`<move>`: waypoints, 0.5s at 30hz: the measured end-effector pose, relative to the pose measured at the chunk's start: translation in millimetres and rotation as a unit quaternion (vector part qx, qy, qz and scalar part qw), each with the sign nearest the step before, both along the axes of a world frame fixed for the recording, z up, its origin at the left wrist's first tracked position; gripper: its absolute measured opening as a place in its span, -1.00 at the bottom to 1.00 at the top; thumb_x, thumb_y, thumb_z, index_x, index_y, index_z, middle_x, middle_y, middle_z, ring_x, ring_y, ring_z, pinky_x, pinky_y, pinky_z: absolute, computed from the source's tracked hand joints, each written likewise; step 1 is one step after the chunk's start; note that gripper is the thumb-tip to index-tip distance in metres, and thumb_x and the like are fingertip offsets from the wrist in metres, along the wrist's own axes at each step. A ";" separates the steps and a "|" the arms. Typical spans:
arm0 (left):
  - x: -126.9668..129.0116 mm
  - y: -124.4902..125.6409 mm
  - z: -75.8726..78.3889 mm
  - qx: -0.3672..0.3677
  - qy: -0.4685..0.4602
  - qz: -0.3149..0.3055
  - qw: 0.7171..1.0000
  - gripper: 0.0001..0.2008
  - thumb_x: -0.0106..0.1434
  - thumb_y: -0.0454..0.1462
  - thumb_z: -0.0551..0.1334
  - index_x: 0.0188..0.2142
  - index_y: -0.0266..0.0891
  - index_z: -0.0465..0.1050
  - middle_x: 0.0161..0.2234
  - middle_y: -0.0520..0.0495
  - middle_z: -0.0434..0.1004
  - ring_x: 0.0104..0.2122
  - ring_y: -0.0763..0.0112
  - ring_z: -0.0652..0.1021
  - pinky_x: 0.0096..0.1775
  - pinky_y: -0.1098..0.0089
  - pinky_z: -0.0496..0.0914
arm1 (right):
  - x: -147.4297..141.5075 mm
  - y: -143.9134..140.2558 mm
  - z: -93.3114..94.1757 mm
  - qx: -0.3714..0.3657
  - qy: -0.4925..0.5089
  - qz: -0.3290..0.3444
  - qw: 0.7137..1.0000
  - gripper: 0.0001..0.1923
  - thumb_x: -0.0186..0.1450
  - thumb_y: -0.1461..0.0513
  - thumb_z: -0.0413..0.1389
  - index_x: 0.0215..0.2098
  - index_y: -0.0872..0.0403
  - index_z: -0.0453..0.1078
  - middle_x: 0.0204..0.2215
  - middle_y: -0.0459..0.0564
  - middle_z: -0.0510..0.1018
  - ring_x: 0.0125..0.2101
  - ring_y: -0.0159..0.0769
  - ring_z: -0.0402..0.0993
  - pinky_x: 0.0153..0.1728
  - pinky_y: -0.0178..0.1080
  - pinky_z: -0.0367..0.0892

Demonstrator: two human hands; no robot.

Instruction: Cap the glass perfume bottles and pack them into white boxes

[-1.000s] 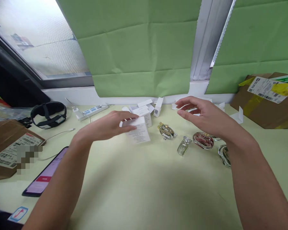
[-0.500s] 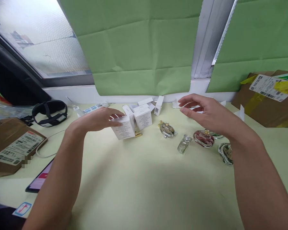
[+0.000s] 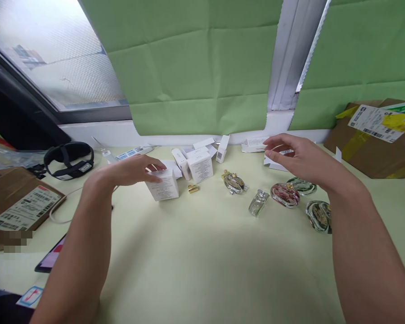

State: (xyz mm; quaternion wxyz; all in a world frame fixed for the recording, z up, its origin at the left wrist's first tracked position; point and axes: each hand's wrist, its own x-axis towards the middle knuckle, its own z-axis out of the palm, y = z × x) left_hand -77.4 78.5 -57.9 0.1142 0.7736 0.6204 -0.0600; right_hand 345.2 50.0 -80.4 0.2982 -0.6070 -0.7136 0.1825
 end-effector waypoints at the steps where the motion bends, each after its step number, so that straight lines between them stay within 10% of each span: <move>1: 0.0 -0.3 0.0 -0.006 0.004 0.002 1.000 -0.48 0.11 -0.02 0.24 0.07 -0.02 0.47 0.03 -0.03 0.55 -0.08 0.18 0.55 -0.21 0.35 0.41 | 0.8 2.6 -3.0 -0.007 -0.004 -0.006 1.000 -0.70 0.32 -0.02 0.13 -0.03 -0.16 0.44 -0.02 -0.07 0.58 -0.04 -0.20 0.49 -0.16 -0.16 0.39; 10: 6.6 -8.1 2.8 -0.013 -0.005 -0.002 1.000 -0.41 0.13 -0.01 0.24 0.17 0.03 0.34 0.08 -0.03 0.50 -0.01 0.17 0.52 -0.16 0.33 0.41 | -17.8 19.8 -24.9 -0.103 -0.012 0.066 0.992 -0.57 0.27 -0.06 0.16 0.06 -0.14 0.38 0.02 -0.04 0.56 0.00 -0.17 0.48 -0.07 -0.12 0.43; 15: 33.0 -23.4 6.5 0.060 -0.041 -0.070 0.995 -0.53 0.27 0.06 0.14 0.14 0.11 0.35 0.09 0.07 0.48 0.04 0.19 0.48 -0.08 0.31 0.37 | 21.6 9.8 -11.2 -0.027 -0.002 -0.051 0.998 -0.63 0.26 -0.06 0.18 -0.01 -0.17 0.46 -0.02 -0.06 0.59 -0.08 -0.17 0.51 -0.17 -0.15 0.39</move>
